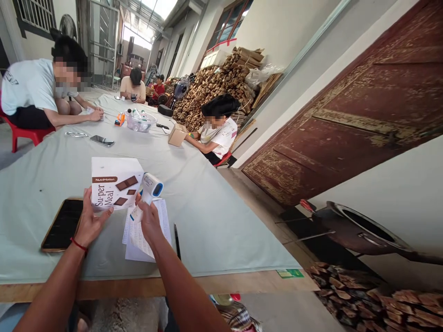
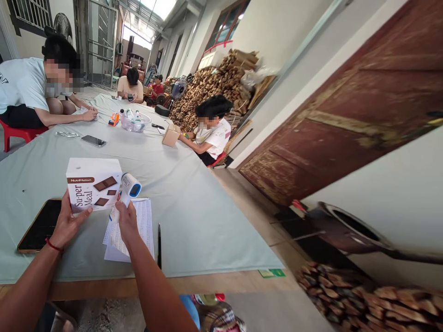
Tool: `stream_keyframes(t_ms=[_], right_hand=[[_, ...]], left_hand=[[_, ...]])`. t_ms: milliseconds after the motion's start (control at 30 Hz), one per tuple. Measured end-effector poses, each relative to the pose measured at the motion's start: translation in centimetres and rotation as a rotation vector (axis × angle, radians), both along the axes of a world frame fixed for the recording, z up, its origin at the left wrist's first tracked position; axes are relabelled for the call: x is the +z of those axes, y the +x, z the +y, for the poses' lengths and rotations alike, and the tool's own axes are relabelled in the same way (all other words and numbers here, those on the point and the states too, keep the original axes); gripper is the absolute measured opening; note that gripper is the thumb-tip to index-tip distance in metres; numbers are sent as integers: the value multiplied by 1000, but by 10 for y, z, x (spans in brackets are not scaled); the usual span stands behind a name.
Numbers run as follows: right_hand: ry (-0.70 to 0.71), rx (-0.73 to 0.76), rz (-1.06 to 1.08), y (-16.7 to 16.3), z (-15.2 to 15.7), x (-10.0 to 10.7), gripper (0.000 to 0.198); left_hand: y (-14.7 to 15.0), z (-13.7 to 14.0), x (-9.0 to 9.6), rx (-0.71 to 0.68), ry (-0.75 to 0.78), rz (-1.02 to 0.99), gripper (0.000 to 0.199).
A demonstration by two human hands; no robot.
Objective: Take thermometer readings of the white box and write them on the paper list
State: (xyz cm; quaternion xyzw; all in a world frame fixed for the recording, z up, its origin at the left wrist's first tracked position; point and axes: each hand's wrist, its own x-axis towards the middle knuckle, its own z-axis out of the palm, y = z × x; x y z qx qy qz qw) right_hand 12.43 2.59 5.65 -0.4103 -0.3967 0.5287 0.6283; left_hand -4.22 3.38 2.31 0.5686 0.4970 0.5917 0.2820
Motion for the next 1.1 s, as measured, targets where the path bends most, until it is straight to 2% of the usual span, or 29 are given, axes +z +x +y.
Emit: stream_keyframes(t_ms=[100, 267, 400, 500, 667, 867, 1100], right_hand=[[10, -48, -16, 7, -18, 10, 36], [-13, -45, -51, 31, -39, 12, 42], [-81, -199, -170, 48, -56, 6, 27], [-84, -203, -181, 48, -69, 5, 16], [-137, -10, -169, 29, -79, 16, 22], [-139, -77, -309, 17, -73, 22, 23], [-139, 20, -369, 12, -71, 24, 23]], left_hand=[[3, -6, 8, -36, 22, -102, 82], [15, -19, 21, -171, -244, -411, 80], [21, -26, 28, -202, -394, -559, 76], [21, -27, 32, -196, -417, -575, 74], [21, -27, 33, -195, -433, -546, 73], [26, -27, 26, -177, -440, -498, 88], [27, -28, 27, -168, -431, -441, 95]])
